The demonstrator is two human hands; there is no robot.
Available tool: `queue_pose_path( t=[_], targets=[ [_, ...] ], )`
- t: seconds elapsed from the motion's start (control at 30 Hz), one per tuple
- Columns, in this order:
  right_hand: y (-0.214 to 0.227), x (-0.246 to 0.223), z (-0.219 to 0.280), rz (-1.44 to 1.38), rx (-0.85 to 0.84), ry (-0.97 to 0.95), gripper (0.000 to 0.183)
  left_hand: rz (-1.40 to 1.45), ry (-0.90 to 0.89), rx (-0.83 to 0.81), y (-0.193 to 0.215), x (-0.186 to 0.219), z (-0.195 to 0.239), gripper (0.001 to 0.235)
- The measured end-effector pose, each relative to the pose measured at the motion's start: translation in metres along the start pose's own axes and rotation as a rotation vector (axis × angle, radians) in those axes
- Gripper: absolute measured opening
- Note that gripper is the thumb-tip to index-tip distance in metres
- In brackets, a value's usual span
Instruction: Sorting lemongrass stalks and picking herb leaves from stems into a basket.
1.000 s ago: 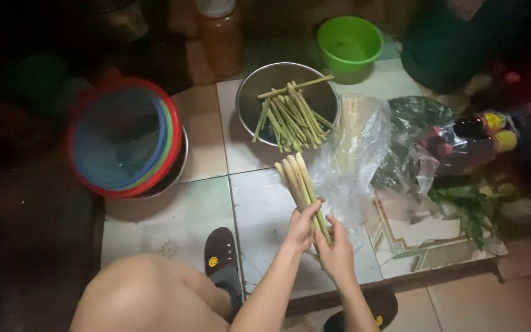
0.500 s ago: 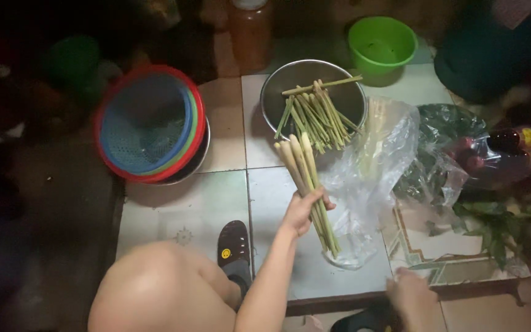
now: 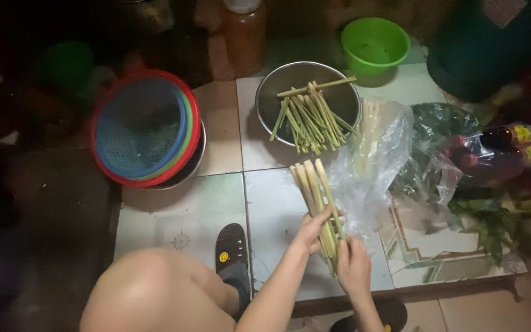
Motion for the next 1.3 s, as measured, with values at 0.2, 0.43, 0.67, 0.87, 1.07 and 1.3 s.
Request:
queue_pose_path(
  t=[0.2, 0.43, 0.67, 0.87, 1.07, 1.3],
  targets=[
    [0.019, -0.067, -0.073, -0.006, 0.116, 0.084, 0.027, 0.121, -0.061, 0.333, 0.051, -0.019, -0.028, 0.028],
    [0.037, -0.15, -0.129, -0.073, 0.174, 0.379, 0.063, 0.112, 0.004, 0.272, 0.037, -0.013, -0.029, 0.03],
    [0.0, -0.029, -0.042, -0.206, -0.36, 0.053, 0.086, -0.078, 0.122, 0.045, 0.038, -0.029, -0.023, 0.057],
    [0.001, 0.07, 0.008, -0.531, -0.278, -0.306, 0.058, -0.607, 0.232, -0.017, 0.008, -0.052, -0.043, 0.084],
    [0.04, 0.112, 0.018, -0.613, 0.076, -0.461, 0.014, -1.044, -0.13, 0.729, 0.064, -0.052, -0.13, 0.113],
    [0.081, 0.079, 0.019, -0.616, 0.259, -0.529, 0.009, -1.114, -0.326, 0.737, 0.104, -0.01, -0.227, 0.101]
  ],
)
Point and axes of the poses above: each hand's wrist, its own z-axis away from the middle knuckle, its own y-axis out of the back of the hand, x = y × z, the point moved 3 cm from there along -z, towards the middle knuckle, and after that the axes turned 5 degrees about y, right-handed, at the moved point
